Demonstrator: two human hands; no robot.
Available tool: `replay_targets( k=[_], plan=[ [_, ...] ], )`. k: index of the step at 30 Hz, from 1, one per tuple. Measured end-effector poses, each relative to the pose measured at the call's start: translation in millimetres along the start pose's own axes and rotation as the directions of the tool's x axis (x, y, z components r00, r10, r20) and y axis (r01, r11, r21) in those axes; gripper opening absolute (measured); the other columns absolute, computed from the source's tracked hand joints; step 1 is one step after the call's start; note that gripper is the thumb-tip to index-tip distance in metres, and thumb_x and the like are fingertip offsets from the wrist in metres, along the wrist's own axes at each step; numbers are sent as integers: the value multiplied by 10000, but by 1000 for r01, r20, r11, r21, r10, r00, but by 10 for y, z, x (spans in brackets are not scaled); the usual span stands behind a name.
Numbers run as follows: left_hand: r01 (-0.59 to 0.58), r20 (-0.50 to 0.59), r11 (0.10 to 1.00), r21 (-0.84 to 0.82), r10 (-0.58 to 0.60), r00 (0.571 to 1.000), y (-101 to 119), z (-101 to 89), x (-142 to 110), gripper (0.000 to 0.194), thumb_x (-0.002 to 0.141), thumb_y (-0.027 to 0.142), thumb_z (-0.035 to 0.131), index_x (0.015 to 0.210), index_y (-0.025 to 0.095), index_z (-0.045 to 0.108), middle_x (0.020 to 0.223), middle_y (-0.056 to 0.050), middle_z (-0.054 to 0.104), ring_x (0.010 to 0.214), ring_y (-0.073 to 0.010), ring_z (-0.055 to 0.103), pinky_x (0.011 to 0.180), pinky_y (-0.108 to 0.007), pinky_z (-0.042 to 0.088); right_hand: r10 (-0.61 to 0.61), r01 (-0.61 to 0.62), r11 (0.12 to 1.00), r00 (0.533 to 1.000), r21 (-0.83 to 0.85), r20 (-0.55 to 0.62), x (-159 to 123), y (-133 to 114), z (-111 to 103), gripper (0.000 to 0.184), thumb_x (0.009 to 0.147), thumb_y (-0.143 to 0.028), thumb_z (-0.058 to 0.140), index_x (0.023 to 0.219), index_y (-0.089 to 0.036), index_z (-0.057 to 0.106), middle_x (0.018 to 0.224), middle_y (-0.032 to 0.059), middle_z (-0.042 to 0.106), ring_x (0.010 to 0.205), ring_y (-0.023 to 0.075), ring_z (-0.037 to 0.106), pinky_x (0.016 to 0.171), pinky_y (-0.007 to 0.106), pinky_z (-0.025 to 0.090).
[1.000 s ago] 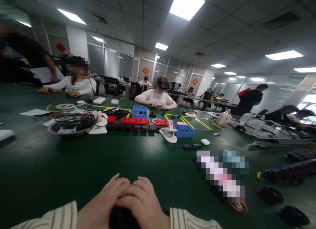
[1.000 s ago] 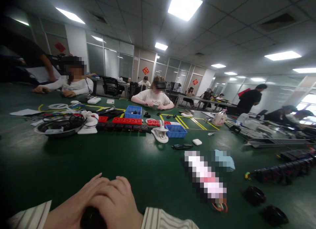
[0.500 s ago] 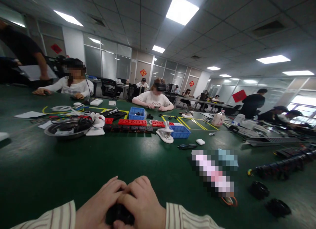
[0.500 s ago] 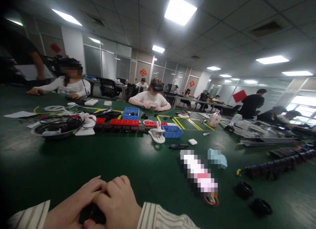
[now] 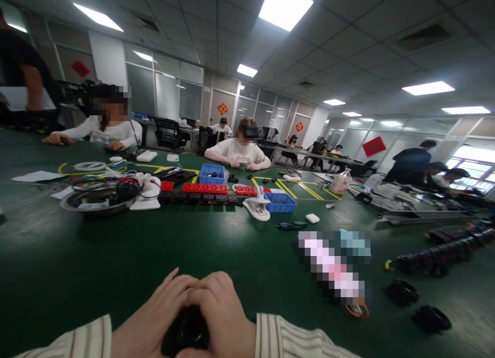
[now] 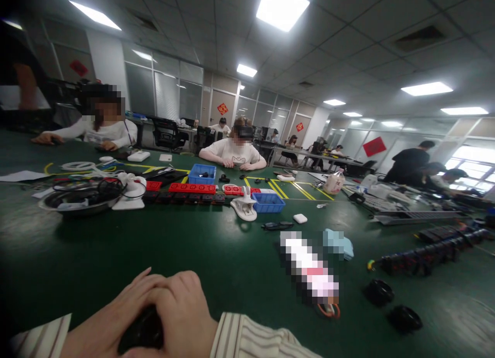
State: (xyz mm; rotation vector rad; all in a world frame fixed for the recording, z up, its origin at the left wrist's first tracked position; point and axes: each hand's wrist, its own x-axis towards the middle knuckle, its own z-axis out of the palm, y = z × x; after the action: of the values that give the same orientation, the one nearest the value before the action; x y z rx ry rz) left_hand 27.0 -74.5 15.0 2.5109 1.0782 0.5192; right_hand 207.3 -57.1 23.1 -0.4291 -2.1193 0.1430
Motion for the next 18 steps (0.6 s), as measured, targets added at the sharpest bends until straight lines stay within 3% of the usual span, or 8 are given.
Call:
replay_targets(
  k=[4, 6, 9, 11, 14, 16, 18],
  plan=[
    [49, -146, 998, 41, -42, 988, 57, 58, -11, 740, 504, 541, 797, 1130, 237, 548, 1138, -61, 559, 1106, -332, 491, 1082, -623, 109, 246, -244, 968, 969, -53, 30, 19, -23, -30, 723, 764, -833, 168, 769, -173, 464, 733, 17, 516, 649, 149, 461, 618, 300, 370],
    [62, -146, 997, 55, -54, 988, 84, 58, -3, 668, 460, 516, 822, 1023, 234, 598, 1058, -36, 574, 1052, -312, 515, 1092, -598, 113, 266, -260, 962, 962, -86, 62, 6, -23, -19, 745, 720, -868, 163, 726, -179, 444, 703, 7, 500, 630, 147, 445, 613, 300, 353],
    [51, -111, 997, 49, -46, 993, 114, 18, 26, 462, 560, 423, 765, 950, 231, 610, 954, -10, 566, 956, -259, 540, 1086, -564, 155, 205, -186, 973, 968, -133, 144, -36, -21, 14, 692, 733, -838, 227, 714, -183, 449, 702, 8, 515, 658, 154, 461, 644, 314, 351],
    [32, -44, 999, 19, -31, 999, 132, -22, 54, 383, 599, 325, 721, 952, 227, 607, 948, -12, 551, 937, -248, 533, 1074, -549, 187, 158, -130, 980, 967, -148, 199, -67, -14, 35, 552, 772, -724, 355, 750, -185, 474, 731, 16, 546, 700, 162, 485, 675, 322, 360],
    [33, 57, 996, -82, -29, 998, 169, -70, 100, 330, 585, 199, 688, 906, 218, 613, 973, -24, 535, 933, -249, 518, 975, -453, 367, 40, -10, 992, 973, -128, 228, -101, 20, 68, 312, 750, -493, 499, 825, -190, 499, 777, 20, 593, 742, 164, 514, 696, 326, 367],
    [65, 70, 988, -141, -55, 996, 199, -88, 125, 284, 583, 166, 673, 858, 209, 617, 973, -25, 526, 919, -242, 516, 858, -362, 454, -65, 94, 991, 957, -91, 283, -113, 61, 93, 204, 730, -366, 526, 846, -200, 501, 814, 3, 630, 781, 158, 534, 729, 333, 365],
    [89, 93, 984, -154, -75, 993, 214, -96, 133, 255, 609, 201, 683, 857, 213, 625, 975, -22, 524, 927, -241, 520, 880, -372, 451, -154, 183, 982, 913, -41, 379, -119, 100, 108, 137, 757, -316, 541, 838, -213, 498, 867, -30, 659, 853, 148, 547, 820, 347, 352]
  ],
)
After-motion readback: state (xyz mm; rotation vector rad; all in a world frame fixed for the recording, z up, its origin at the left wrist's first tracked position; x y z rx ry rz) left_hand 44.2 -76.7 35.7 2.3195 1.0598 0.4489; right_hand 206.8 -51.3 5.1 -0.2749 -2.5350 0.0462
